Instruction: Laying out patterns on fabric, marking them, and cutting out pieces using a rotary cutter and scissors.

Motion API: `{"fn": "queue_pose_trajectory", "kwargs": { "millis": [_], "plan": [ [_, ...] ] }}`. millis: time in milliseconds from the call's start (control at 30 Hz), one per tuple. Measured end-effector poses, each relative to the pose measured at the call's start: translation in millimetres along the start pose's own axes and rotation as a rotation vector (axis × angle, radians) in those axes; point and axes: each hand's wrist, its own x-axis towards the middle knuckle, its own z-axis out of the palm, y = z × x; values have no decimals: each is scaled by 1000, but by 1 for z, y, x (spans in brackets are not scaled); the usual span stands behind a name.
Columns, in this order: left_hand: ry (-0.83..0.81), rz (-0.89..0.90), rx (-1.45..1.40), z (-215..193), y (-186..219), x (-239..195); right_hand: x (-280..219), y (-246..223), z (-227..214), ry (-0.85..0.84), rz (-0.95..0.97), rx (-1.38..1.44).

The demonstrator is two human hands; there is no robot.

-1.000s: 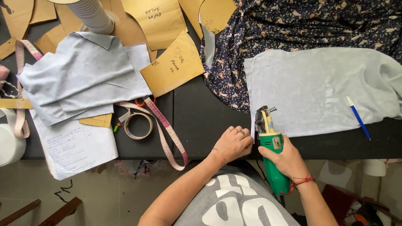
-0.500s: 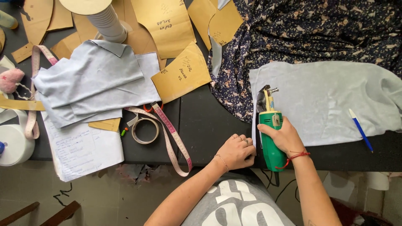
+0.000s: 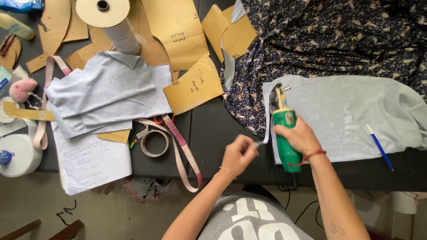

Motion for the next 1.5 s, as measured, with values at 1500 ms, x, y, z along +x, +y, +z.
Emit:
{"fn": "queue_pose_trajectory", "kwargs": {
  "millis": [1500],
  "plan": [
    [-369,718,782,169,-22,6,-30,160,-101,208,179,156]
  ]
}}
